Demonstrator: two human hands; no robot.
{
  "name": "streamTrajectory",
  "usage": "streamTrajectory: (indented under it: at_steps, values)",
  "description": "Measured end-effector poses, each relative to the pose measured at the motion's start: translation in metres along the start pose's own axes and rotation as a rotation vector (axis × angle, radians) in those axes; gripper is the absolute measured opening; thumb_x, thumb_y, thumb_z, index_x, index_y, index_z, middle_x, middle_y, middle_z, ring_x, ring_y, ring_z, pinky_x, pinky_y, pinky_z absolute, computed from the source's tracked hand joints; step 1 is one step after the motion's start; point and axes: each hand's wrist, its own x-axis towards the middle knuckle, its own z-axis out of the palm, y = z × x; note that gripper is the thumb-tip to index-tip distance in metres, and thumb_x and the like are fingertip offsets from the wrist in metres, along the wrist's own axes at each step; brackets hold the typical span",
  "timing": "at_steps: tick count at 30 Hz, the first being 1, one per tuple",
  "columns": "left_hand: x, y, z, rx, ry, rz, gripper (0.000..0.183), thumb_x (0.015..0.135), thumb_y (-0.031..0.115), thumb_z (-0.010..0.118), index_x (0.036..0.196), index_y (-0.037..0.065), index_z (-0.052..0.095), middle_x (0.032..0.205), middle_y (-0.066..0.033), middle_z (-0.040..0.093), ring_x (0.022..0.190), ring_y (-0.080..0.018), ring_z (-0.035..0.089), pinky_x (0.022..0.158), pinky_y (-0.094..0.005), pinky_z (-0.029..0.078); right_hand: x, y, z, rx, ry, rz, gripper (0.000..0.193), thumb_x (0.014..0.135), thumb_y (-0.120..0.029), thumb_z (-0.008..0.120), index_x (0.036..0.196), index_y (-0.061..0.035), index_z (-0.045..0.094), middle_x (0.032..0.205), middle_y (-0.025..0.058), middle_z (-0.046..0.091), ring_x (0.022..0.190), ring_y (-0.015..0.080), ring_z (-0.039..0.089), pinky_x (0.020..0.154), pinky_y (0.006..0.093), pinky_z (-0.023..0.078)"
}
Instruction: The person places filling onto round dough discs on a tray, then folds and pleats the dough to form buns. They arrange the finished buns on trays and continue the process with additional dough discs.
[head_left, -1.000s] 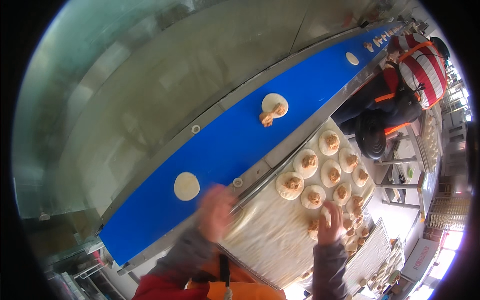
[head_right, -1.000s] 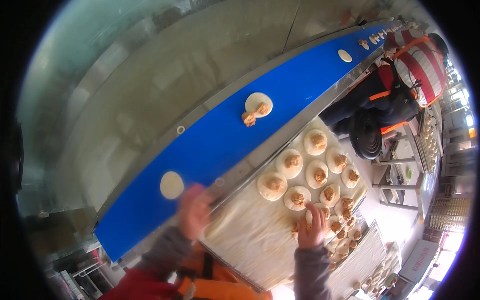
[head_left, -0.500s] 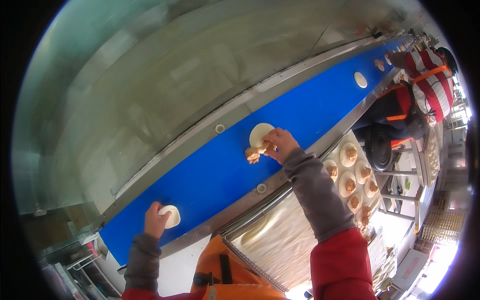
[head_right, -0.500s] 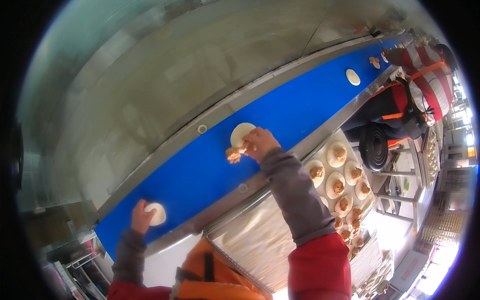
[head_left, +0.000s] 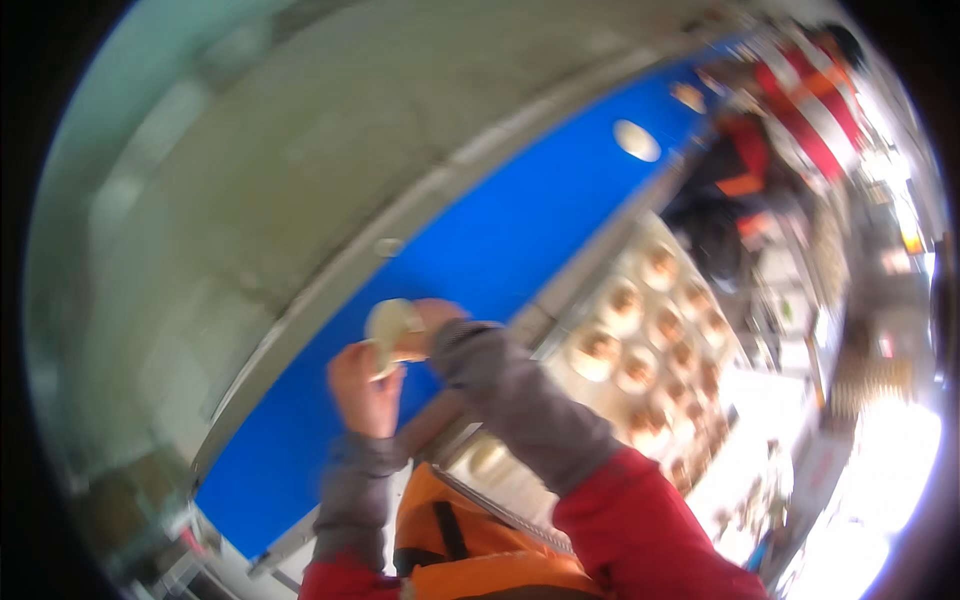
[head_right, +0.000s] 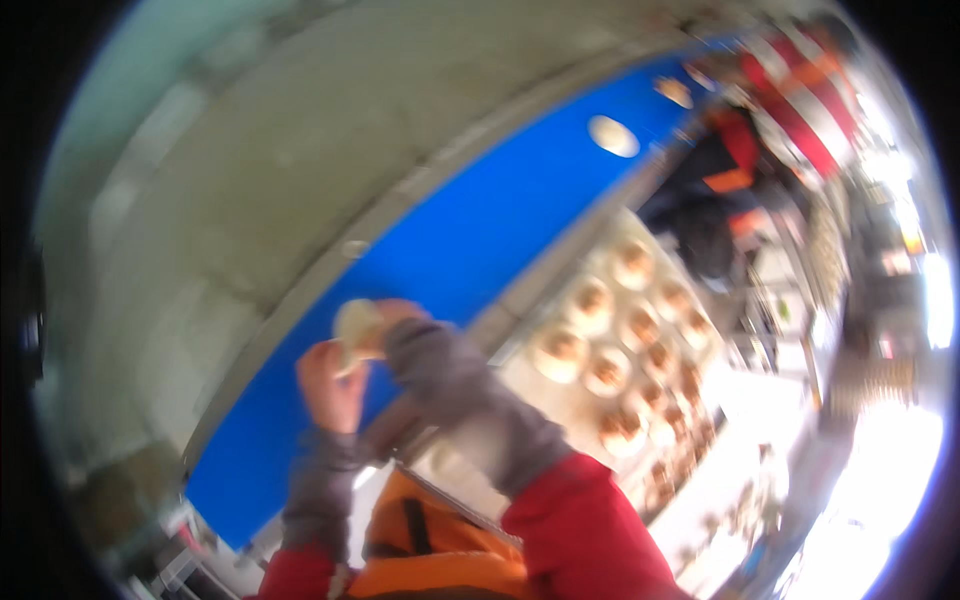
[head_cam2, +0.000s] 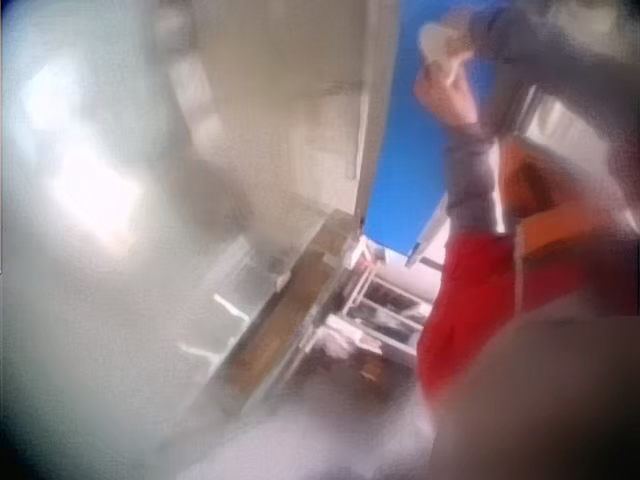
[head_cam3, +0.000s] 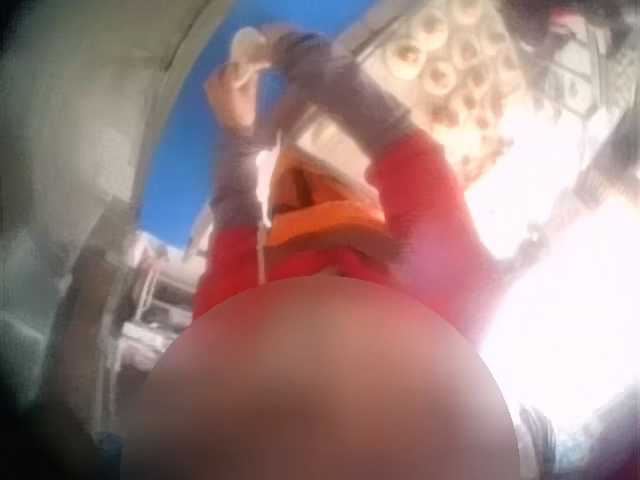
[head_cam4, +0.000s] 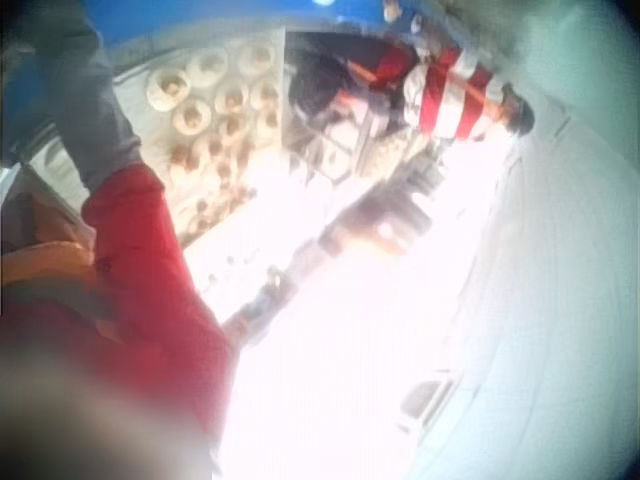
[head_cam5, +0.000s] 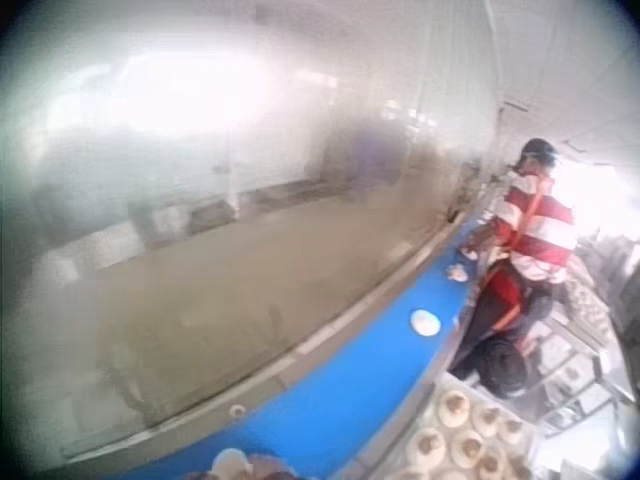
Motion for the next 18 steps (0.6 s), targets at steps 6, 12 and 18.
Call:
streamTrajectory:
  at_steps: [6, 12, 18]
  values:
    - [-0.037, -0.047, -0.029, 0.061, -0.115, -0.076, 0.047, 0.074, 0.006, 0.075, 0.116, 0.003, 0.054, 0.111, -0.0163, 0.058, 0.102, -0.033, 0.056, 0.086, -0.0441, 0.046, -0.027, -0.042, 0.09, 0.082, 0.228, -0.259, 0.038, 0.071, -0.024, 0.075, 0.103, -0.0077, 0.061, 0.099, 0.0154, 0.063, 0.094, 0.0338, 0.062, 0.078, 0.0425, 0.053]
    - [-0.048, -0.016, -0.09, -0.743, -0.417, -0.687, 0.03, 0.089, 0.017, 0.06, 0.115, 0.002, 0.055, 0.101, -0.0107, 0.06, 0.091, -0.0209, 0.06, 0.077, -0.0349, 0.048, -0.134, 0.001, 0.086, 1.19, 0.018, -0.12, 0.055, 0.083, -0.023, 0.072, 0.126, -0.003, 0.045, 0.107, 0.0166, 0.063, 0.101, 0.025, 0.064, 0.08, 0.0357, 0.056]
    - [-0.045, 0.11, -0.005, -0.535, -0.91, 0.083, 0.031, 0.088, 0.009, 0.057, 0.118, 0.0, 0.056, 0.102, -0.006, 0.061, 0.092, -0.0113, 0.059, 0.076, -0.028, 0.051, -0.339, 0.143, 0.007, 1.4, 0.594, 0.225, 0.05, 0.088, -0.007, 0.068, 0.13, -0.0015, 0.041, 0.09, 0.0117, 0.069, 0.079, 0.0171, 0.068, 0.066, 0.0307, 0.057]
